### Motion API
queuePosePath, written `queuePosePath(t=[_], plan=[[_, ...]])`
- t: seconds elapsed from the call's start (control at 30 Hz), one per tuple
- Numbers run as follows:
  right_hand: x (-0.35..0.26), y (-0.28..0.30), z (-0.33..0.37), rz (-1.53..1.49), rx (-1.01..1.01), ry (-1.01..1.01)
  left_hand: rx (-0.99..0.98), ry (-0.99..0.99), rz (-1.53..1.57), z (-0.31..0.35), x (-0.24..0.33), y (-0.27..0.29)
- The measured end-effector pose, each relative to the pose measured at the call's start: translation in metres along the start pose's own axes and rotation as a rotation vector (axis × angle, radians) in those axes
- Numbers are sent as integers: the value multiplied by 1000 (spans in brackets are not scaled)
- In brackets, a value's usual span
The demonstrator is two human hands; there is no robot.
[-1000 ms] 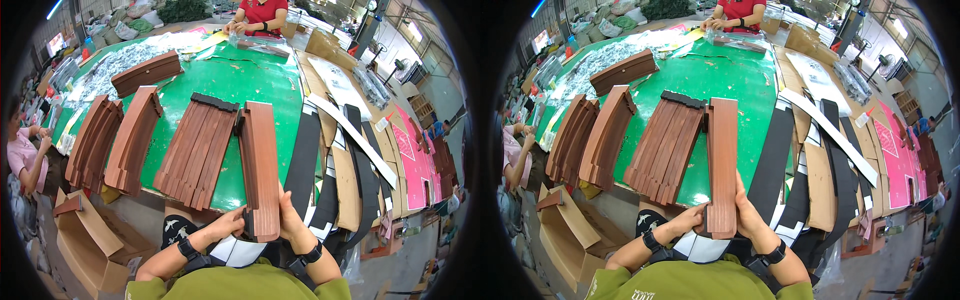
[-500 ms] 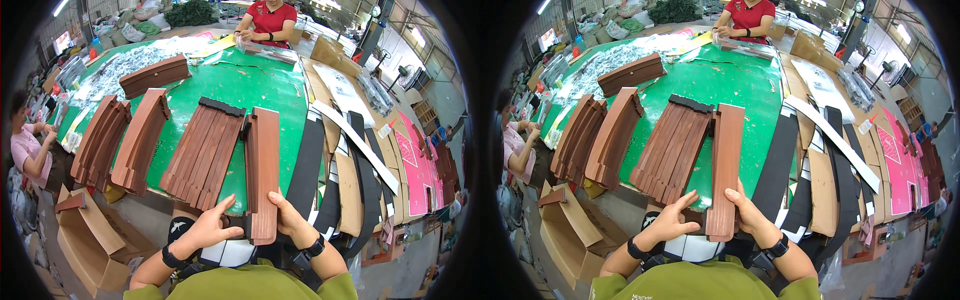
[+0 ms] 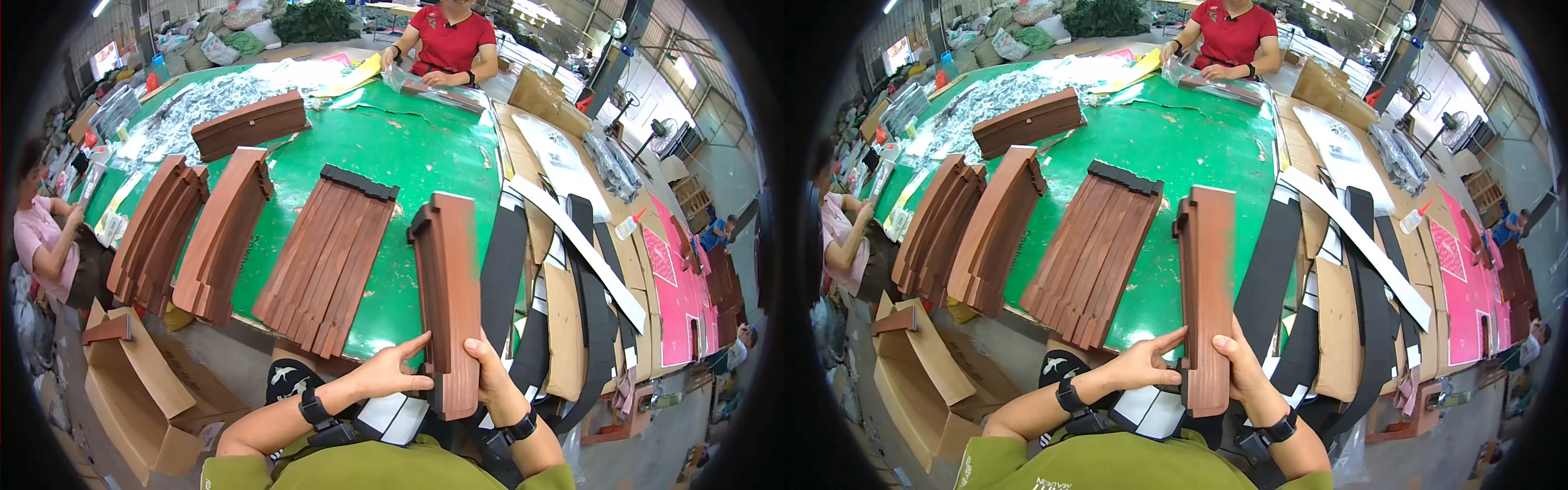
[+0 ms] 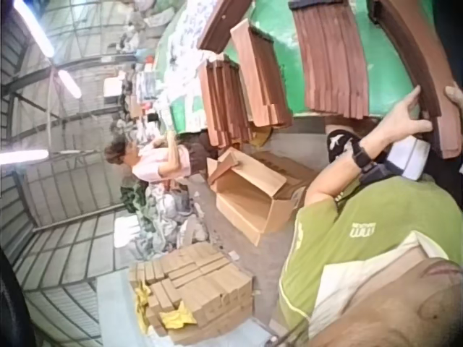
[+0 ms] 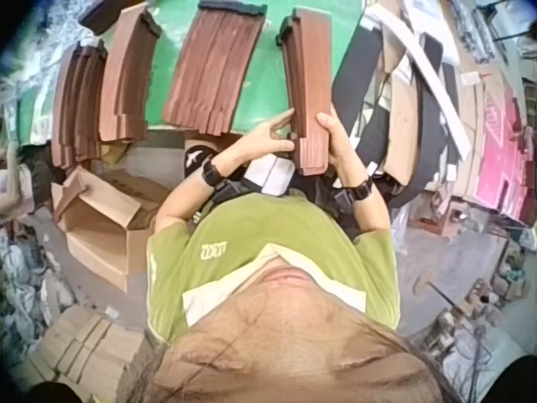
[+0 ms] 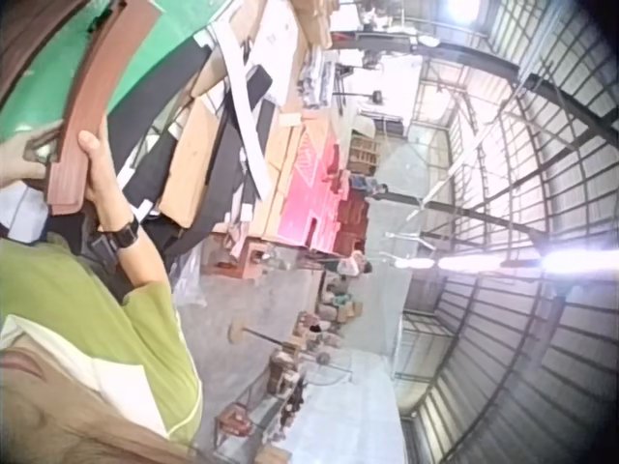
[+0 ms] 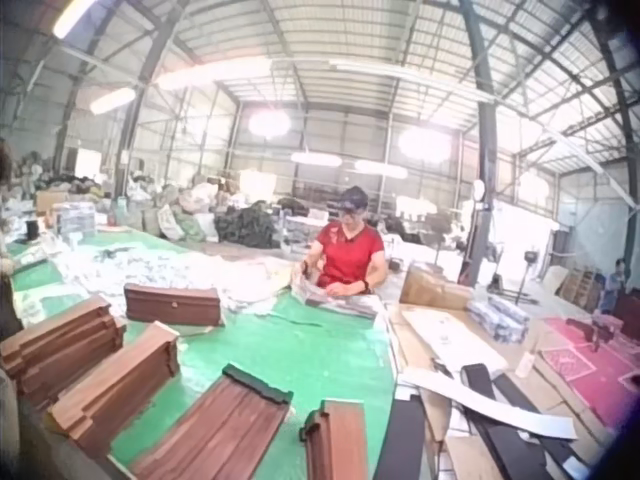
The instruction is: Assembling wooden slats and frames to create panels, likely for blinds or furniture.
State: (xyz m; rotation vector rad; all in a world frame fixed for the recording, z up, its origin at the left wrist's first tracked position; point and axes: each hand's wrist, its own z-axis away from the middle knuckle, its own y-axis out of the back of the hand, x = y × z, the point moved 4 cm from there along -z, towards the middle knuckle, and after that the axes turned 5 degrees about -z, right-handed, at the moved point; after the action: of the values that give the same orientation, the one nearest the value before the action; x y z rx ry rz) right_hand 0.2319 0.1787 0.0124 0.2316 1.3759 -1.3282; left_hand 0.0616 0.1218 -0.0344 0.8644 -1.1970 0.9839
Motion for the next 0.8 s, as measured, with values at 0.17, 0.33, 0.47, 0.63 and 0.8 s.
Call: queuePosePath(t=[0.17,0.33,0.47,0.63,0.8], plan=[[-16,25,-32,-154,-38,27,38,-113,107,-31,-2,-5],[-45,53,-102,-111,101,115,232,17,-78,-2,-19,7],[-65,45,-152,-84,117,121,135,-16,138,29,-19,21],[-93,30,-201,50,199,115,70,-31,25,48,-25,34],[-116,37,-252,137,165,134,-2,-34,-329,66,-29,46]])
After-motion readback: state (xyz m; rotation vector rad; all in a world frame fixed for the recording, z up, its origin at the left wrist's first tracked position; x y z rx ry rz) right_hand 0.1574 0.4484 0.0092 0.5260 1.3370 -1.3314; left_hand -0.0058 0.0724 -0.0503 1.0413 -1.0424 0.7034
